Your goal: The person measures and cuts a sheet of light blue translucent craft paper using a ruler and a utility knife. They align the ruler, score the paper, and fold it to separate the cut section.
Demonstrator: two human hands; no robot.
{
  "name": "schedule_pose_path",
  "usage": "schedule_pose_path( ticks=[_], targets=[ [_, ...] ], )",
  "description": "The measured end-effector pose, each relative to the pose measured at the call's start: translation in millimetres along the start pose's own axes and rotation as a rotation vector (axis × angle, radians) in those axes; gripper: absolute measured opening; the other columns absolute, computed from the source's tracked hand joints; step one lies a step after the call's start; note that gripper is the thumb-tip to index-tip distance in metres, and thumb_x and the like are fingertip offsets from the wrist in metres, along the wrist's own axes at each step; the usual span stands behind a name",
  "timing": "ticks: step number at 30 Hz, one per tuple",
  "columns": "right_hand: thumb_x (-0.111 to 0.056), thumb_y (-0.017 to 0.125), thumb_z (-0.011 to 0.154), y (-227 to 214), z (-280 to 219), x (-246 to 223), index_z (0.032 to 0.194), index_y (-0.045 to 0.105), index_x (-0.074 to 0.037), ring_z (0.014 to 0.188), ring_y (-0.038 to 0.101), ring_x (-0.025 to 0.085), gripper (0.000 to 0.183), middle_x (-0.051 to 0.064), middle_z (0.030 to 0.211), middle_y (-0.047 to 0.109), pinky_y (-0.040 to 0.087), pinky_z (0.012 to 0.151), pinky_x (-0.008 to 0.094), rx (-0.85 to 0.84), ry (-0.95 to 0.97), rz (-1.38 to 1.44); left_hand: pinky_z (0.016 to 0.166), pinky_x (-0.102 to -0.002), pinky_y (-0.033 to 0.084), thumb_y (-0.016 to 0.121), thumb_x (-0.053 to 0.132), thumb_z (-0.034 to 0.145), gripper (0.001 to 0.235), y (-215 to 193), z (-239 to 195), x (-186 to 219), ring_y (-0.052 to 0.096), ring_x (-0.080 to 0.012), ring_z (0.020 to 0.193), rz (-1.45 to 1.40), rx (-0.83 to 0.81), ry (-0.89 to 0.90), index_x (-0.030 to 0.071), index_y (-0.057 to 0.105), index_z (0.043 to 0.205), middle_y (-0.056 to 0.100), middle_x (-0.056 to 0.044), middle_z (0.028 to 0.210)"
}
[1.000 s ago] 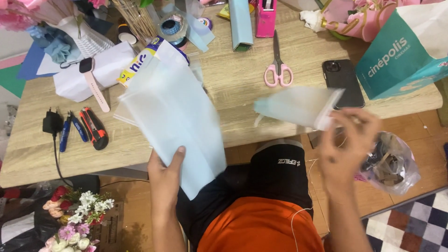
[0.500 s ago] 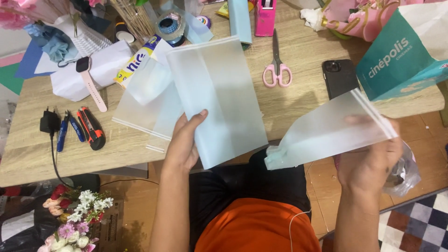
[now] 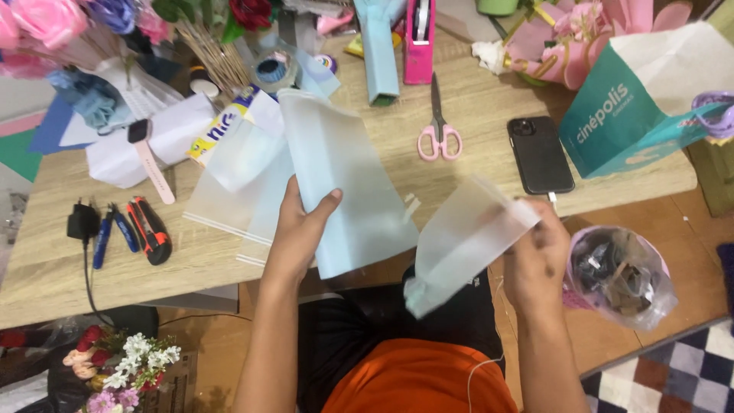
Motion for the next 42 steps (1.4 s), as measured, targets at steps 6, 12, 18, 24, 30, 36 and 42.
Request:
schedule_pose_path(
  ticks=[6,12,18,24,30,36,42],
  targets=[
    [0.005,0.075,0.079,35,-14,-69,0.124,0.059,0.003,0.085,0.071,0.026,0.047,0.020,0.090,0.072,0.058,0.084,0.040,-0.157,-0.143,-0.237,0.108,-0.071,0.028,0.065,0.029,0.091,0.088,-14,-15,4,0.035,-0.0519,0.139,-0.184,0.006,-0.058,-0.001,0.019,0.160,0.034,-0.039,0.147],
    [0.002,0.085,0.073,48,-26,-73,0.091,0.071,0.002,0.075,0.075,0.017,0.023,0.014,0.076,0.077,0.061,0.074,0.033,-0.202,-0.100,-0.273,0.111,-0.065,0.026,0.060,0.033,0.099,0.074,-37,-14,-27,0.037,-0.0433,0.131,-0.107,0.192,0.013,-0.005,0.030,0.154,0.037,-0.034,0.131],
    [0.000,0.079,0.083,37,-28,-42,0.089,0.071,0.002,0.068,0.064,0.013,0.010,0.014,0.072,0.072,0.057,0.065,0.032,-0.168,-0.016,-0.194,0.061,-0.034,0.051,0.060,0.004,0.091,0.057,-34,-25,-27,0.062,-0.0241,0.067,-0.047,0.199,0.067,-0.008,0.044,0.145,0.067,-0.028,0.100],
    [-0.006,0.075,0.090,42,-30,-49,0.097,0.068,0.000,0.072,0.060,0.010,0.012,0.009,0.075,0.069,0.055,0.070,0.028,-0.141,0.066,-0.119,0.081,-0.051,0.054,0.067,0.023,0.089,0.038,-14,-19,-30,0.070,-0.0355,0.096,0.486,0.150,0.105,0.008,0.072,0.123,0.074,-0.014,0.113],
    [-0.006,0.073,0.091,40,-31,-54,0.100,0.068,-0.001,0.068,0.062,0.013,0.011,0.010,0.076,0.070,0.056,0.069,0.030,-0.103,0.156,-0.166,0.079,-0.055,0.053,0.072,0.033,0.088,0.042,15,-4,-53,0.063,-0.0397,0.099,0.797,0.177,0.213,0.004,0.073,0.118,0.066,-0.018,0.109],
    [-0.006,0.070,0.094,21,-38,-28,0.097,0.068,-0.002,0.068,0.063,0.014,0.005,0.011,0.076,0.070,0.056,0.068,0.031,-0.091,0.203,-0.165,0.073,-0.046,0.057,0.078,0.026,0.085,0.054,44,1,-52,0.069,-0.0336,0.090,0.907,0.270,0.317,0.000,0.065,0.131,0.067,-0.021,0.104],
    [-0.017,0.072,0.087,20,-39,-33,0.101,0.071,0.000,0.090,0.067,0.019,0.022,0.012,0.101,0.071,0.054,0.072,0.031,-0.123,0.277,-0.224,0.071,-0.047,0.050,0.072,0.033,0.090,0.053,32,-15,-58,0.058,-0.0373,0.099,0.789,0.336,0.589,0.006,0.060,0.135,0.060,-0.017,0.114]
  ],
)
Point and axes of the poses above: each hand's wrist, its own z-axis towards the middle knuckle, its own y-axis out of the palm, x = y × z, the point moved 2 cm from there along z, towards the middle knuckle
